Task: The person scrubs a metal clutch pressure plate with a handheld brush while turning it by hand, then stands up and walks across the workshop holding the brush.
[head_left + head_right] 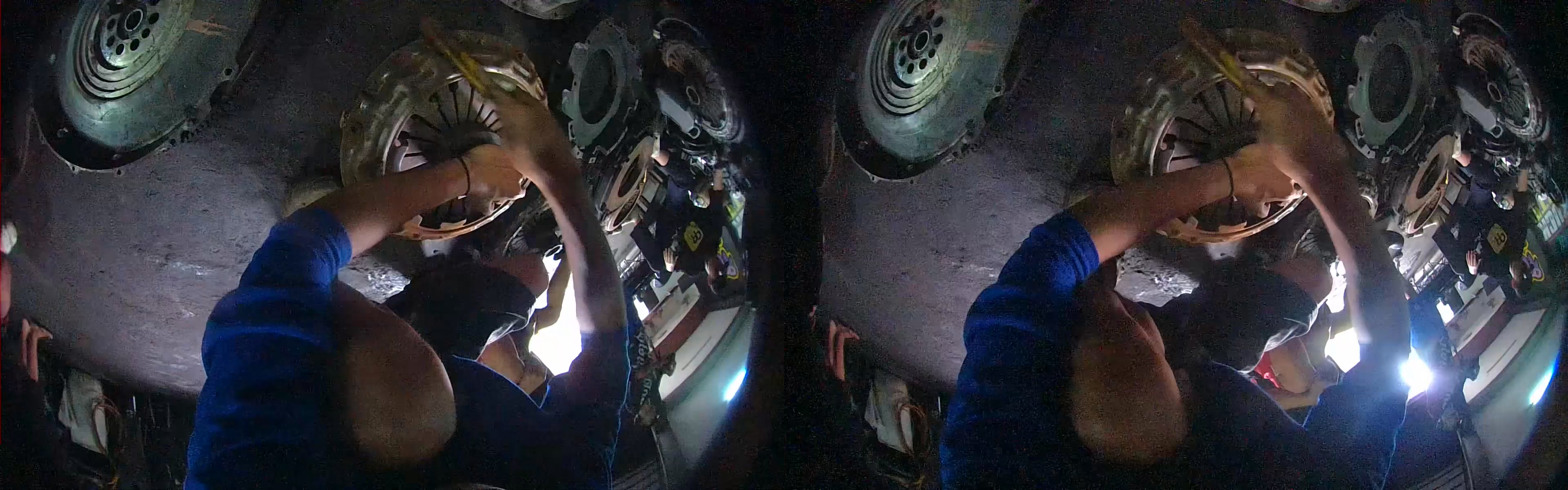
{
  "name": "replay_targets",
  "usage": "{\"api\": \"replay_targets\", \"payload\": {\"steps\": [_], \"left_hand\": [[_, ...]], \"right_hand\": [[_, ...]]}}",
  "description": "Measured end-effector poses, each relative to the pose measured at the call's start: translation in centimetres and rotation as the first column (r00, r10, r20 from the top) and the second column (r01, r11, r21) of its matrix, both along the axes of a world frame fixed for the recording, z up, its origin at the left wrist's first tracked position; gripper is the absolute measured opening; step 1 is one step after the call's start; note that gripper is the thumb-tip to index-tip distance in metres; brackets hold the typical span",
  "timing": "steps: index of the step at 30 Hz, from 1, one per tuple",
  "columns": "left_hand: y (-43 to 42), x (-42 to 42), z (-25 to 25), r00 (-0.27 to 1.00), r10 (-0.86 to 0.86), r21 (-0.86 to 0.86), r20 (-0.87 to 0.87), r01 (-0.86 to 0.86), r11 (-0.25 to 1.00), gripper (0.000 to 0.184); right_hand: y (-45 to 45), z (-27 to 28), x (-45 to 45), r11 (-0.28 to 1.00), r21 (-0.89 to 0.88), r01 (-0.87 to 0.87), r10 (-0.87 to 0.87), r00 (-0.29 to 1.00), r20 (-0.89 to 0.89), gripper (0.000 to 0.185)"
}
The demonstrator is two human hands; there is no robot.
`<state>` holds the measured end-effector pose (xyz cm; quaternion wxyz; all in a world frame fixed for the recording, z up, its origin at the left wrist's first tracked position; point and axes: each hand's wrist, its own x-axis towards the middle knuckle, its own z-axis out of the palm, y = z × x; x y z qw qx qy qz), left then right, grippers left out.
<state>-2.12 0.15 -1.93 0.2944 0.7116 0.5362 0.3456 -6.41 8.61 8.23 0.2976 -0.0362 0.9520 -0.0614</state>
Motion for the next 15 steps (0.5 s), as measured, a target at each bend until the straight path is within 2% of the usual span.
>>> {"api": "replay_targets", "payload": {"steps": [1,2,5,6,9,10,12,14,15], "left_hand": [[-0.6,-0.6,1.2,0.999,-0.008,-0.022,0.031,0.009,1.0,0.061],[-1.5,-1.4,2.0,0.996,0.057,0.057,-0.063,-0.053,0.997,0.054],[-0.3,0.0,0.5,0.999,0.012,0.051,-0.036,-0.01,0.999,0.052],[-0.5,-0.3,1.0,0.996,0.027,0.054,-0.083,-0.023,0.998,0.052],[-0.6,-0.8,1.9,0.996,-0.019,-0.054,-0.089,0.014,0.998,0.052],[-1.3,-1.2,2.4,1.0,-0.002,-0.084,-0.031,0.0,0.996,0.05],[-0.3,3.6,-2.9,0.995,0.095,0.059,0.04,-0.098,0.993,0.052],[-0.7,1.9,-0.4,0.999,0.033,-0.07,0.029,-0.031,0.997,0.057],[-0.9,1.0,1.0,1.0,0.003,-0.134,0.022,0.0,0.991,0.06]], "right_hand": [[-0.1,-0.8,-0.4,0.998,-0.028,0.048,-0.049,0.999,-0.022,0.055],[-0.2,-2.6,-1.6,0.993,-0.056,0.099,-0.102,0.994,-0.045,0.055],[2.6,-6.3,-3.7,0.996,-0.081,0.047,-0.063,0.975,-0.213,0.063],[2.8,-5.9,-3.5,0.997,-0.077,0.005,-0.026,0.964,-0.266,0.067],[0.7,-3.8,-1.2,0.979,-0.203,0.012,-0.1,0.899,-0.427,0.051],[-0.9,-3.6,-0.2,0.978,-0.03,0.209,-0.21,0.948,-0.241,0.05],[-3.9,-3.7,0.9,0.987,-0.112,0.112,-0.137,0.958,-0.251,0.055],[-5.1,-4.8,0.6,0.999,0.025,-0.038,0.042,0.981,-0.191,0.067],[-4.4,-5.2,0.4,0.997,-0.011,0.072,-0.073,0.983,-0.17,0.07]]}}
